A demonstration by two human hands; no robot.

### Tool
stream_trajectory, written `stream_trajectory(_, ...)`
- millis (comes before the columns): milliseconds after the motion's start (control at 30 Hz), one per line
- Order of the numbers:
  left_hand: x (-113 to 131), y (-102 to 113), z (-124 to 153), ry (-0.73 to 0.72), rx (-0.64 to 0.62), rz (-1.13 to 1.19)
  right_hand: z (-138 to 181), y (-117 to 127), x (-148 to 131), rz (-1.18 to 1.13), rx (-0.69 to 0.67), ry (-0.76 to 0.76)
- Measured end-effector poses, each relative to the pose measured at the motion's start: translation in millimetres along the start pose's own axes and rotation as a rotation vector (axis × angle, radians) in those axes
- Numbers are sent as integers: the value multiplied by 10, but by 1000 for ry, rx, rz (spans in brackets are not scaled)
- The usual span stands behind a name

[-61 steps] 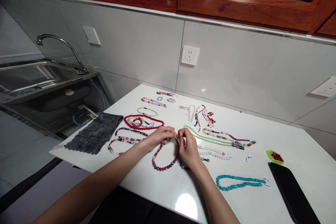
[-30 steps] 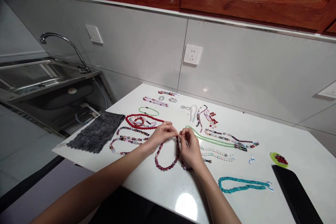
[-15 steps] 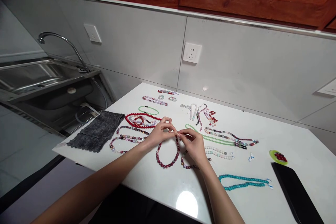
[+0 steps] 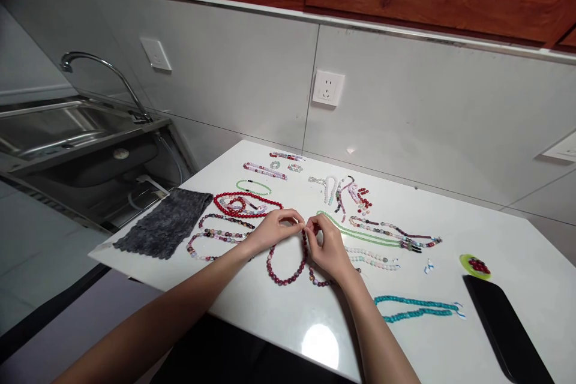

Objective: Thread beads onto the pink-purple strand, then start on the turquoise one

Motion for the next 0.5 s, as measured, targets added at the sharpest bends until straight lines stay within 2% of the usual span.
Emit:
stream_trajectory(300,-4,-28,9,-3,-9,32,12,-51,3,45,-68,-35)
stream_trajectory(500,-51,-4,2,2,21,28,0,-101,113,-33,-84,-111)
Point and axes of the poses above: each hand's wrist, its own z-axis away from the middle knuckle, its own y-axis out of the back of the hand, x = y × z, the point moved 10 cm from there along -z, towards the middle knuckle, and after that the axes turned 12 degrees about -y, right-handed, at the moved point
